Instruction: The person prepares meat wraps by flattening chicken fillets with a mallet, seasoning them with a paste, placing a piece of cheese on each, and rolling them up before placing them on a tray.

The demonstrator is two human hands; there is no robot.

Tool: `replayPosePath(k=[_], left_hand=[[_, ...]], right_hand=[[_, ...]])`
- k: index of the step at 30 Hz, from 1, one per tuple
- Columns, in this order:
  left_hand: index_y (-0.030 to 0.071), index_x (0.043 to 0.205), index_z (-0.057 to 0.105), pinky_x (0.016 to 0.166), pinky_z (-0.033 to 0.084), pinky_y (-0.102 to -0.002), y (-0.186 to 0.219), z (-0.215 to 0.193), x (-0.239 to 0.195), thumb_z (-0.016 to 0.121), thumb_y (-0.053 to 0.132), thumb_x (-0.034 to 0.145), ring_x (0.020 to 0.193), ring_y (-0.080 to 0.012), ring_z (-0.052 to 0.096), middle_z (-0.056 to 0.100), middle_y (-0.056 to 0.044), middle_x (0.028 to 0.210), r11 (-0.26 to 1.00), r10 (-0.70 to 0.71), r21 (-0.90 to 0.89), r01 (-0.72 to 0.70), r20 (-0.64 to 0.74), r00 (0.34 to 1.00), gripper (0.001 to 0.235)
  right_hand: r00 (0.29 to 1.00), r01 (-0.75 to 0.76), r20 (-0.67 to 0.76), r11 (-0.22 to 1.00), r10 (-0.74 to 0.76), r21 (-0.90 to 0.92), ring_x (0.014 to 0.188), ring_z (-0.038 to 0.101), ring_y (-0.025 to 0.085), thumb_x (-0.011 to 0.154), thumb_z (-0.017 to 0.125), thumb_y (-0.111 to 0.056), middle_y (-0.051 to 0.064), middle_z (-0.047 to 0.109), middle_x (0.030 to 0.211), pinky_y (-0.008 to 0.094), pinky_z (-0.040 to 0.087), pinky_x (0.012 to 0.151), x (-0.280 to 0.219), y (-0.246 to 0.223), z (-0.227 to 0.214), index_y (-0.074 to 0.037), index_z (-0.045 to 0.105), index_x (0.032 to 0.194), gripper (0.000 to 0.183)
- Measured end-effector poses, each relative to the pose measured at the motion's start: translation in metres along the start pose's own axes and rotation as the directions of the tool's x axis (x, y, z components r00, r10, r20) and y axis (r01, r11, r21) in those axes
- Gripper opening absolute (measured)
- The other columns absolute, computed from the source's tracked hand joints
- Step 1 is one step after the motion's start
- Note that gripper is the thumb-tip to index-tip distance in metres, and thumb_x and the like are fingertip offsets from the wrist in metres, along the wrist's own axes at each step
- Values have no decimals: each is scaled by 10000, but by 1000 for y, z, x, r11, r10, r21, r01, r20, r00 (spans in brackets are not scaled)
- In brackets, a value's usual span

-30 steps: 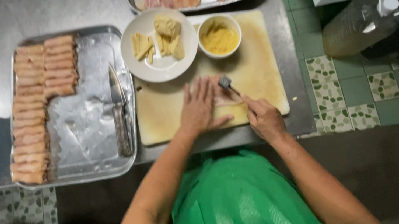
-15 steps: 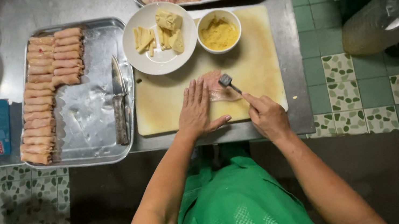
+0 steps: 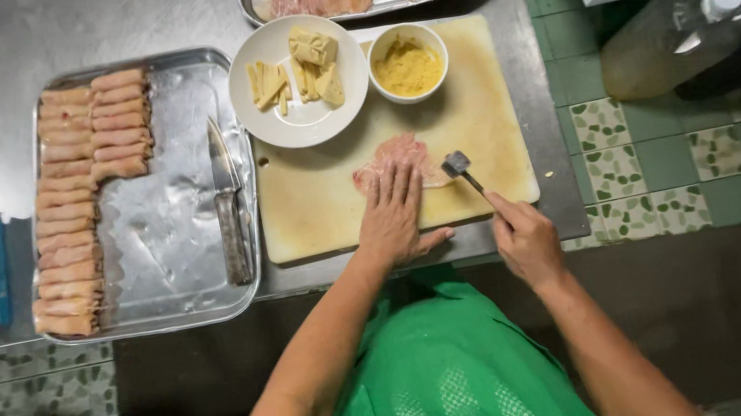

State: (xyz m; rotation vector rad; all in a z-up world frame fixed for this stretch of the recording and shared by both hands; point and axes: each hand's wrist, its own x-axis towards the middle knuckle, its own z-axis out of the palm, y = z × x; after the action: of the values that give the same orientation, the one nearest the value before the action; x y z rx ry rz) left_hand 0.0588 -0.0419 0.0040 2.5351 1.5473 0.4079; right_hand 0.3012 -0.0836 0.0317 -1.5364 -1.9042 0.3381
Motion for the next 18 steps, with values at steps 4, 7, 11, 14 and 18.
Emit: replayPosePath(k=[4,7,11,14,18], left_hand=[[-49,1538,346,1253,59,-602,-29,-8,-19,491,824,844,1550,-450,135,266,-238,1638,999,32,40,-35,82,996,1124],[-73,1491,384,1170,118,-616,-66,-17,-23,562,807,808,1491,-464,201,302,-291,1589,1000,-4,3,5,-83,997,1128],[-25,1471,463,1191,227,-576,-103,-25,-23,653,678,847,1408,-459,357,426,-249,1533,985,-144,-117,126,-154,978,958],[-15,1444,510,1188,269,-549,-110,-29,-28,687,631,862,1368,-454,418,481,-246,1453,978,-185,-135,158,-225,957,886],[-8,1379,582,1194,285,-533,-109,-30,-30,696,604,868,1363,-438,437,518,-228,1421,982,-179,-114,152,-277,944,806]], right_hand=[[986,-155,59,987,158,-48,742,662,377,920,666,-96,183,678,841,456,534,686,-13,-5,4,-137,742,1256,347],[994,-53,-100,998,49,-34,827,691,355,904,654,-82,178,699,935,431,552,758,-5,-8,1,-106,722,1233,337],[991,-108,-99,983,93,-152,883,684,376,916,677,-97,174,713,982,441,547,773,19,-4,-2,-98,736,1202,292],[992,-119,-66,965,106,-235,914,683,378,927,674,-115,160,721,1016,453,544,795,49,3,3,-107,754,1177,263],[996,-59,-82,961,39,-270,1014,666,377,941,665,-141,147,712,1088,469,528,882,83,10,17,-101,741,1174,247]])
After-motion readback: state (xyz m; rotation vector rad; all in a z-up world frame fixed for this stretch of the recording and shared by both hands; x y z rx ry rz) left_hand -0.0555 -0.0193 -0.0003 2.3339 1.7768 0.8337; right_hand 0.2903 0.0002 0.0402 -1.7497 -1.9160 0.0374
